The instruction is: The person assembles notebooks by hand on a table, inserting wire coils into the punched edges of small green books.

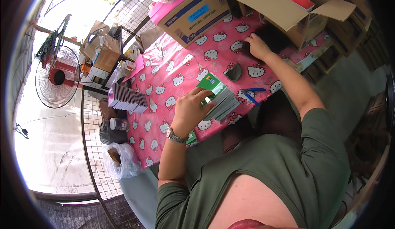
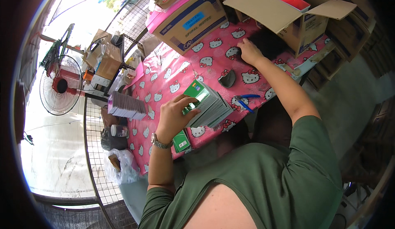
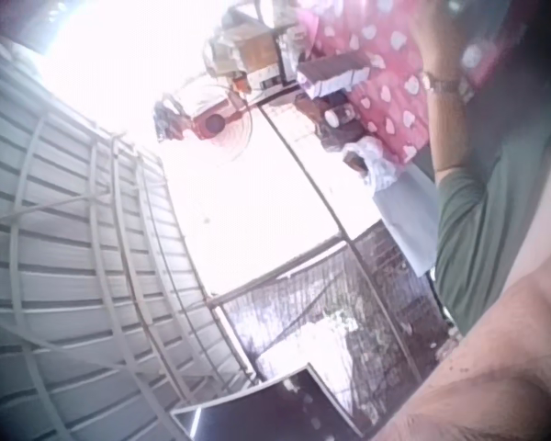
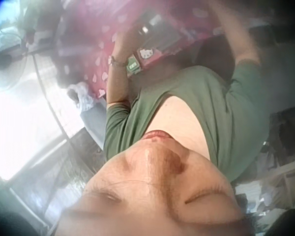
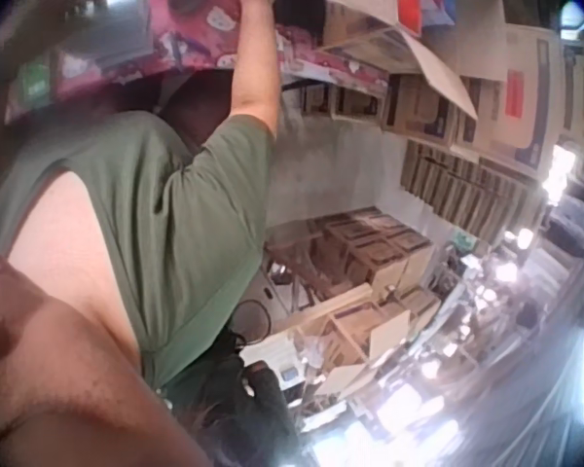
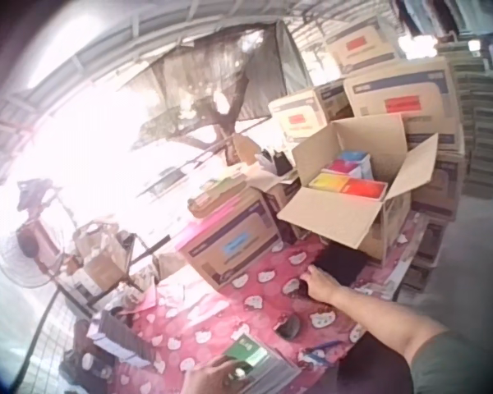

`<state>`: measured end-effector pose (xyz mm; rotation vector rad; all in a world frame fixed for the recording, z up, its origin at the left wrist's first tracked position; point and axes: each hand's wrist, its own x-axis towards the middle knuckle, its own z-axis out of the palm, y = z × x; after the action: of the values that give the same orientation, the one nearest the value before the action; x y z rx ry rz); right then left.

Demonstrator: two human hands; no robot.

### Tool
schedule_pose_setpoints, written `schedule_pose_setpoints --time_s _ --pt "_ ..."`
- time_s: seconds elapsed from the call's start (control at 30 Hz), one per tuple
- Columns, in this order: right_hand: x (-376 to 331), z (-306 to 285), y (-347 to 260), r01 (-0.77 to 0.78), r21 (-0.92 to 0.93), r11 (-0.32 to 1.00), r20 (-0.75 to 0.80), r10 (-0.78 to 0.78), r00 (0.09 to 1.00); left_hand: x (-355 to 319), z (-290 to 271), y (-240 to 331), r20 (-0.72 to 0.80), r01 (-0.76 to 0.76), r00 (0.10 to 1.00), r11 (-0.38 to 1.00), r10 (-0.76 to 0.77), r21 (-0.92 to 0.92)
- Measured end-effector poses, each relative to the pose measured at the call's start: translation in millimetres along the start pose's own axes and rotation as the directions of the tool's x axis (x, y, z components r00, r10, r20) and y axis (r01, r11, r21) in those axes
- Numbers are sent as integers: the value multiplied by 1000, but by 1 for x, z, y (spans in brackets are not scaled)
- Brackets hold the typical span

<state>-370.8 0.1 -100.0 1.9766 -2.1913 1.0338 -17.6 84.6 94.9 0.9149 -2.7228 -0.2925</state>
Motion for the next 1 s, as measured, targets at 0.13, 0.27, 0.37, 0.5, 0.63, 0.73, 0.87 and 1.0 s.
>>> schedule_pose_setpoints --time_s 0.13,0.27,0.37,0.5,0.63,0.73,0.87,1.0 --pt "-2 -9 -25 -61 112 992 53 56 997 3 -5 -4 56 27 998 999 -26 -29" --pt "-3 -25 -51 55 403 913 -30 -46 998 4 -6 -3 61 31 998 999 -30 -28" --pt "-7 -51 -82 97 462 881 -39 -89 995 2 -7 -6 71 9 997 1000 -8 -17" --pt "-14 -92 -109 23 595 803 -10 -21 1000 3 -19 -4 5 22 1000 1000 -22 -3" --pt "-38 -120 -150 66 692 719 -44 -50 998 -2 -34 -7 -205 73 977 992 -51 106" --pt "-87 -112 -194 177 663 727 -144 -108 984 -1 -9 0 -267 107 961 986 -69 129" --pt "-118 -105 -230 111 707 699 -26 -131 991 7 13 4 -353 66 935 980 5 189" --pt "-88 -114 -208 69 738 671 36 -141 989 16 7 -4 -355 -13 932 988 68 156"
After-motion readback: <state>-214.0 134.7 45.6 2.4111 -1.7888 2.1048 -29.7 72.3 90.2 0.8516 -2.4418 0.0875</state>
